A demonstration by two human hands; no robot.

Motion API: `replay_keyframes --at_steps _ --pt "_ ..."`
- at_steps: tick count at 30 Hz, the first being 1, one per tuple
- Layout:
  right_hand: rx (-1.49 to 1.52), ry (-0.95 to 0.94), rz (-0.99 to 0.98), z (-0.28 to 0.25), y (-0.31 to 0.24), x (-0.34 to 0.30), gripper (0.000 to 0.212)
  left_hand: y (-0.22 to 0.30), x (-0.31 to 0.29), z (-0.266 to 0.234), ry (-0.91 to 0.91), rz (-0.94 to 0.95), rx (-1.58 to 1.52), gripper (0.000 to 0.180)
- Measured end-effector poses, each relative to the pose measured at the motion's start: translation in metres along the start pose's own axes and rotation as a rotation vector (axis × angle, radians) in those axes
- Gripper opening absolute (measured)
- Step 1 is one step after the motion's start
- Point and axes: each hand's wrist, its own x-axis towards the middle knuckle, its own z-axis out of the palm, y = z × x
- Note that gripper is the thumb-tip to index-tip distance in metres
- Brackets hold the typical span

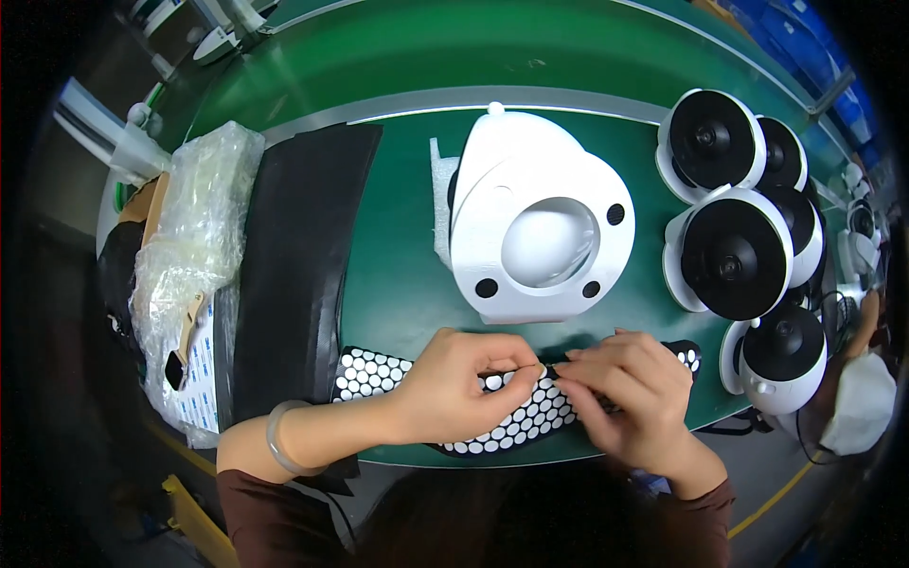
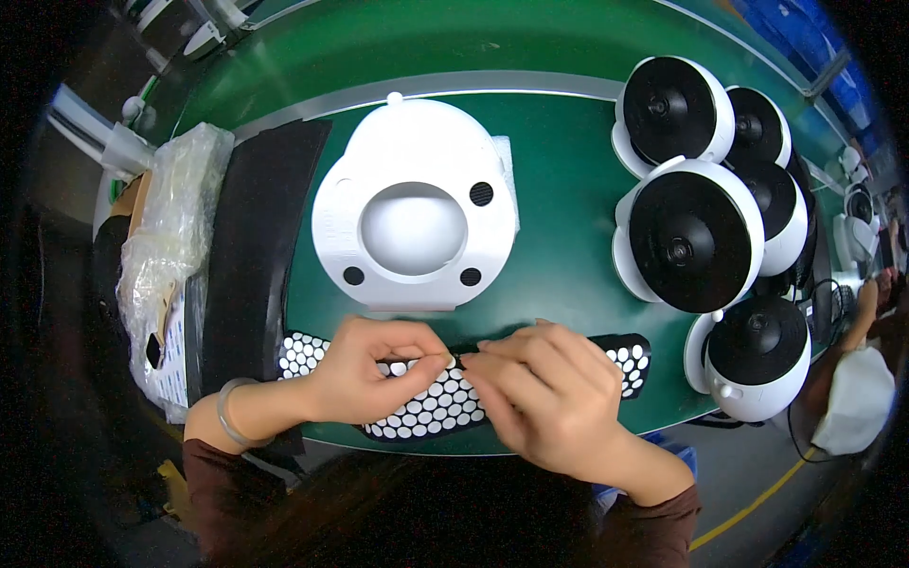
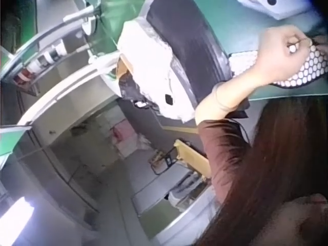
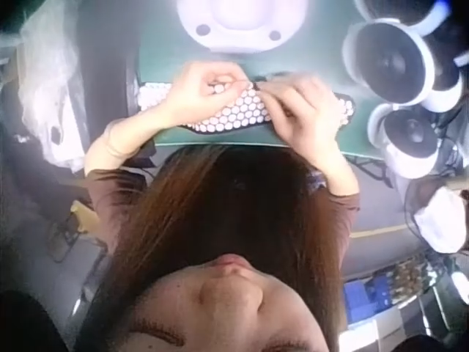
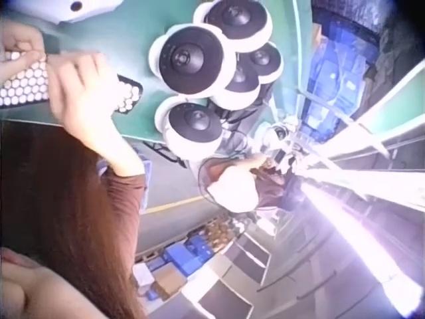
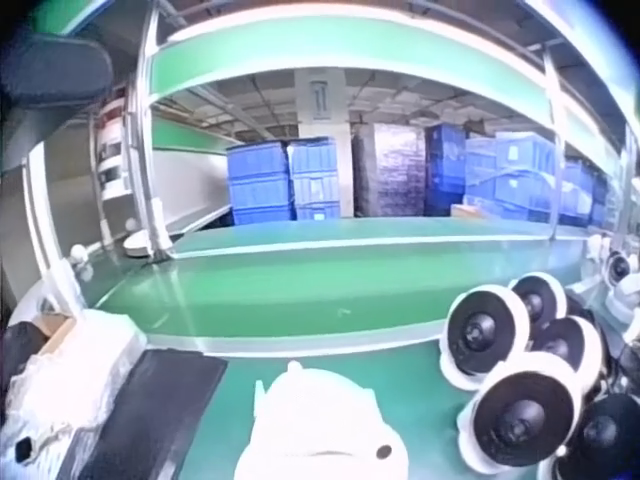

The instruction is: Applying small black circular adhesive pads to the mounting base of security camera units on an assembly line.

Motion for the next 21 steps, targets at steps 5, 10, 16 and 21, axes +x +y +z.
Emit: replay_keyframes --at_steps 5,10,16,21 --pt "0.202 -0.258 0.197 -0.01 0.002 0.016 0.014 -0.001 -0.001 0.0 0.011 0.086 0.122 0.009" --pt "0.038 -0.218 0.004 -0.015 -0.006 0.023 0.013 0.003 0.0 -0.003 -0.004 0.044 0.125 0.01" --pt "0.154 0.142 -0.034 -0.045 -0.022 0.062 0.005 0.011 0.002 -0.004 -0.07 -0.058 0.139 0.009" --pt "0.325 0.115 0.066 -0.018 -0.006 0.106 0.007 0.007 0.0 -0.006 -0.046 -0.066 0.14 0.01"
